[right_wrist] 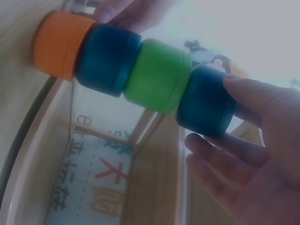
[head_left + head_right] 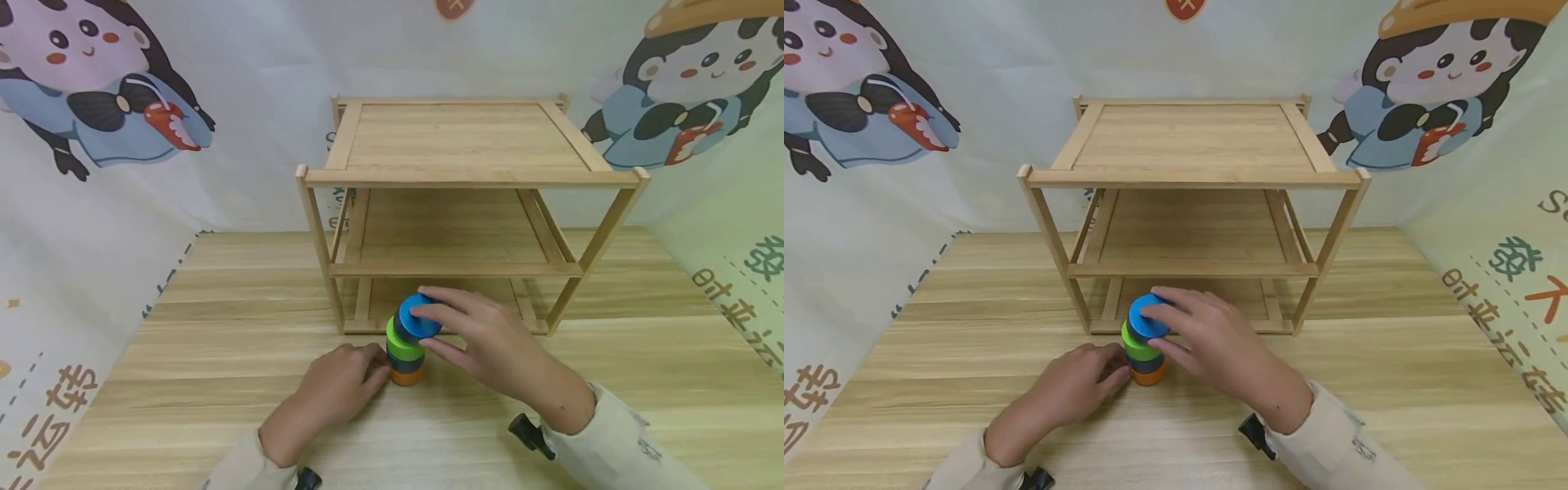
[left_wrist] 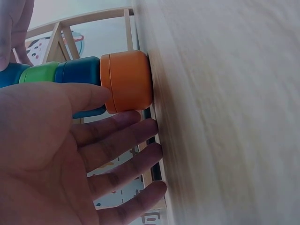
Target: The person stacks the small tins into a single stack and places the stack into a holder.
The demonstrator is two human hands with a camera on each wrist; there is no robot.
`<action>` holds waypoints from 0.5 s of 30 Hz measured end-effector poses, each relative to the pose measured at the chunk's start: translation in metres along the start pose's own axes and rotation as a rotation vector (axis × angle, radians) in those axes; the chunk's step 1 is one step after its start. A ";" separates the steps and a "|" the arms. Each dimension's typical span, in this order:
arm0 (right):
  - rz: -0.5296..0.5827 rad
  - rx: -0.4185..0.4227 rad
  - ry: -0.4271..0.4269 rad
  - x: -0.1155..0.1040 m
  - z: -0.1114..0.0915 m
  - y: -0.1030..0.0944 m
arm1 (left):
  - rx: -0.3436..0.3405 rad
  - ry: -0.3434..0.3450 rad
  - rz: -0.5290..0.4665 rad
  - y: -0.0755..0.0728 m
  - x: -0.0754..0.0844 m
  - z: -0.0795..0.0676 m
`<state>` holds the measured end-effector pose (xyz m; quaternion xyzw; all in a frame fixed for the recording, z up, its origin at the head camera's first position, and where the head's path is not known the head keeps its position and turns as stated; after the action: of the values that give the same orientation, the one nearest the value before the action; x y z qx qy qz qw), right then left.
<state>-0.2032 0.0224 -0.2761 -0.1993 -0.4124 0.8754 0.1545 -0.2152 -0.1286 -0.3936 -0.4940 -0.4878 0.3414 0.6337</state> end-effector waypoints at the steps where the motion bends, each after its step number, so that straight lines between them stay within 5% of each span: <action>1: 0.003 -0.001 0.005 0.000 0.000 0.001 | 0.002 0.001 0.000 0.000 0.000 0.000; 15: 0.035 -0.008 0.043 0.005 0.001 0.014 | 0.000 0.007 -0.004 0.000 0.002 0.002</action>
<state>-0.2095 0.0155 -0.2877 -0.2257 -0.4090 0.8718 0.1472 -0.2164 -0.1260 -0.3927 -0.4944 -0.4865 0.3384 0.6359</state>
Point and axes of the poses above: each hand's wrist, its own z-axis towards the middle knuckle, its own y-axis out of the palm, x = y × z, the point moved 8 cm from there along z, towards the middle knuckle, and after that the axes turned 5 degrees about z, right-handed, at the moved point
